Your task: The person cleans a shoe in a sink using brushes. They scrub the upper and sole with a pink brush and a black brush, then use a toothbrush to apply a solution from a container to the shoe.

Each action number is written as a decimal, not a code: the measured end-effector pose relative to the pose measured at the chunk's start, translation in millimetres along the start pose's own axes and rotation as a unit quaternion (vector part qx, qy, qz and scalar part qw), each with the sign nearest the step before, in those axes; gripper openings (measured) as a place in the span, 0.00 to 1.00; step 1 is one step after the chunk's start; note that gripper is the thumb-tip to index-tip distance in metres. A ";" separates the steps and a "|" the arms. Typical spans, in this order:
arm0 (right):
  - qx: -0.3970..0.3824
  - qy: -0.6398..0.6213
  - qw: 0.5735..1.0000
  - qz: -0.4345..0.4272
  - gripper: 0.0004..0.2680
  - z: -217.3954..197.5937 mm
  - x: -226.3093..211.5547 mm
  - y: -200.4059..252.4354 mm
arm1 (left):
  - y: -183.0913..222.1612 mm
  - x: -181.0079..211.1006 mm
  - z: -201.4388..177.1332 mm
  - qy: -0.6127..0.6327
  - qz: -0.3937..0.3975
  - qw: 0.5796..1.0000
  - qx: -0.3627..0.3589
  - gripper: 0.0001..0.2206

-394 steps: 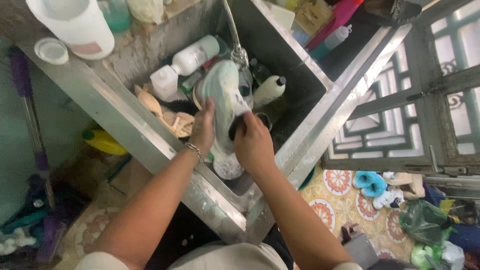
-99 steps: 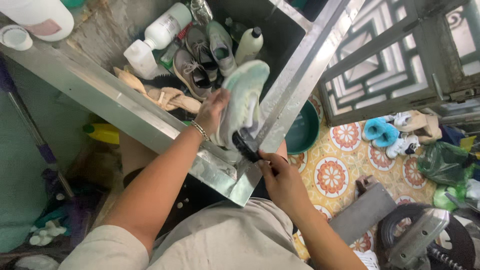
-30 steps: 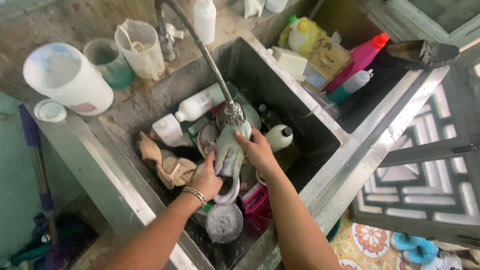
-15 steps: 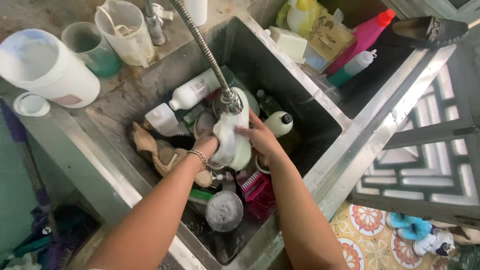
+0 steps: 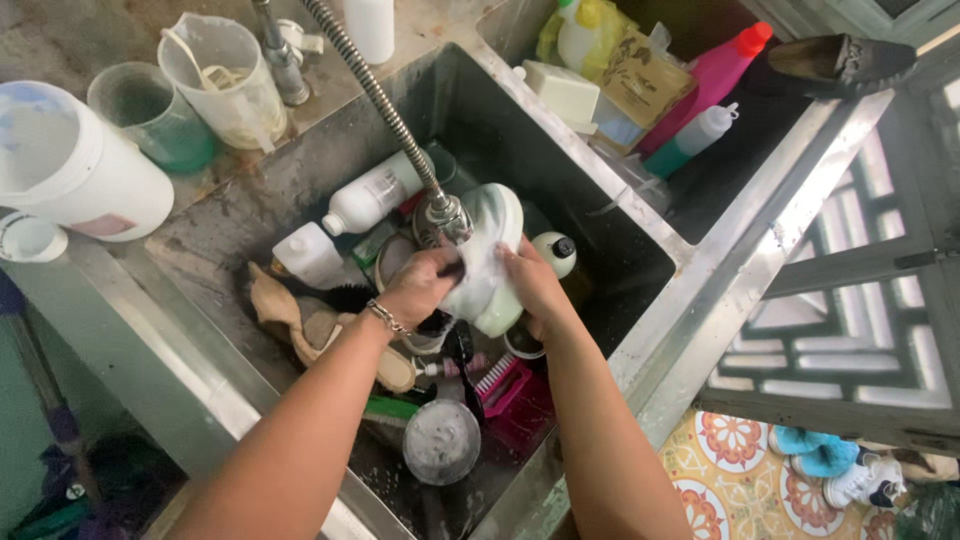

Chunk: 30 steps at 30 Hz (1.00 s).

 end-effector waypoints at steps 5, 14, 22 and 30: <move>0.011 0.010 0.998 0.054 0.30 -14.6 24.0 -23.8 | -2.6 38.1 4.1 0.072 0.199 0.971 -0.114 0.19; -0.027 0.055 0.998 0.016 0.28 -16.6 49.6 -77.0 | -24.4 28.4 11.9 -0.216 0.109 0.961 -0.134 0.20; -0.016 -0.031 0.999 -0.021 0.32 -1.0 22.3 -31.1 | -74.1 -22.4 7.4 -0.250 0.036 0.964 -0.084 0.21; 0.001 0.022 0.992 -0.121 0.31 13.9 -11.0 6.1 | -63.9 -45.1 -25.6 -0.090 0.081 0.993 0.004 0.13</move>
Point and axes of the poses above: each hand's wrist, its own y-axis away from the middle knuckle, its own z-axis out of the palm, x = y × z, the point moved 7 cm from there along -y, towards the middle knuckle
